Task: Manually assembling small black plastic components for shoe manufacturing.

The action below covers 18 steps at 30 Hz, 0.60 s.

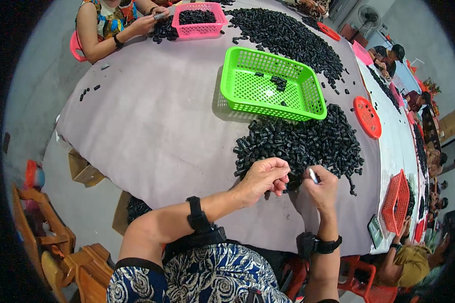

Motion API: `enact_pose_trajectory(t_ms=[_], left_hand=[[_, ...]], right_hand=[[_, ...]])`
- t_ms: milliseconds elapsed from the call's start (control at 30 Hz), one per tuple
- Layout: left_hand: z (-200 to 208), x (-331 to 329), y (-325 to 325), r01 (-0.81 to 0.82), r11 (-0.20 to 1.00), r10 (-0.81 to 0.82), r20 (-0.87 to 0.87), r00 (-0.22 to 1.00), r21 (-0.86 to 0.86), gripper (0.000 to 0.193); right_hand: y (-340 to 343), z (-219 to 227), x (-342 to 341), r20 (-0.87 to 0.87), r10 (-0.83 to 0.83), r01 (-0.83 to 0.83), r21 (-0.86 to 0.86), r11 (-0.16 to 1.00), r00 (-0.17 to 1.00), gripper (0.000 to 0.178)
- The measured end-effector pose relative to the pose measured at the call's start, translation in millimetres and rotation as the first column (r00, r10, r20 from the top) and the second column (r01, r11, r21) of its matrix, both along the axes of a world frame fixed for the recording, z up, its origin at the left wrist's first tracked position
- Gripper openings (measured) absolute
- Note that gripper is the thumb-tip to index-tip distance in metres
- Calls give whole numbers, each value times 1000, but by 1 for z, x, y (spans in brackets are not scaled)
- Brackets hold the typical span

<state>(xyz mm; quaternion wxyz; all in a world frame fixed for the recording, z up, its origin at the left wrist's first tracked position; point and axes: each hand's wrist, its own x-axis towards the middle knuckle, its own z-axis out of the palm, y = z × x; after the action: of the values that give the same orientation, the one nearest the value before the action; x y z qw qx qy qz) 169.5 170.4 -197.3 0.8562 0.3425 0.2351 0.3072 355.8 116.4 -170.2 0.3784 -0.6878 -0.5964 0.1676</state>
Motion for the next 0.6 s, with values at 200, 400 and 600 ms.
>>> enact_pose_trajectory(t_ms=[200, 400, 600], left_hand=[[0, 0, -1, 43, 999, -44, 43, 998, 21, 19], [2, 1, 2, 4, 1000, -3, 35, 999, -28, 19], [3, 1, 2, -9, 996, 13, 40, 999, -89, 19]], right_hand=[[12, 27, -13, -467, 64, -165, -177, 970, 882, 7], [37, 17, -19, -495, 202, -297, -122, 947, 845, 9], [30, 5, -22, -782, 93, -270, -100, 958, 617, 6]])
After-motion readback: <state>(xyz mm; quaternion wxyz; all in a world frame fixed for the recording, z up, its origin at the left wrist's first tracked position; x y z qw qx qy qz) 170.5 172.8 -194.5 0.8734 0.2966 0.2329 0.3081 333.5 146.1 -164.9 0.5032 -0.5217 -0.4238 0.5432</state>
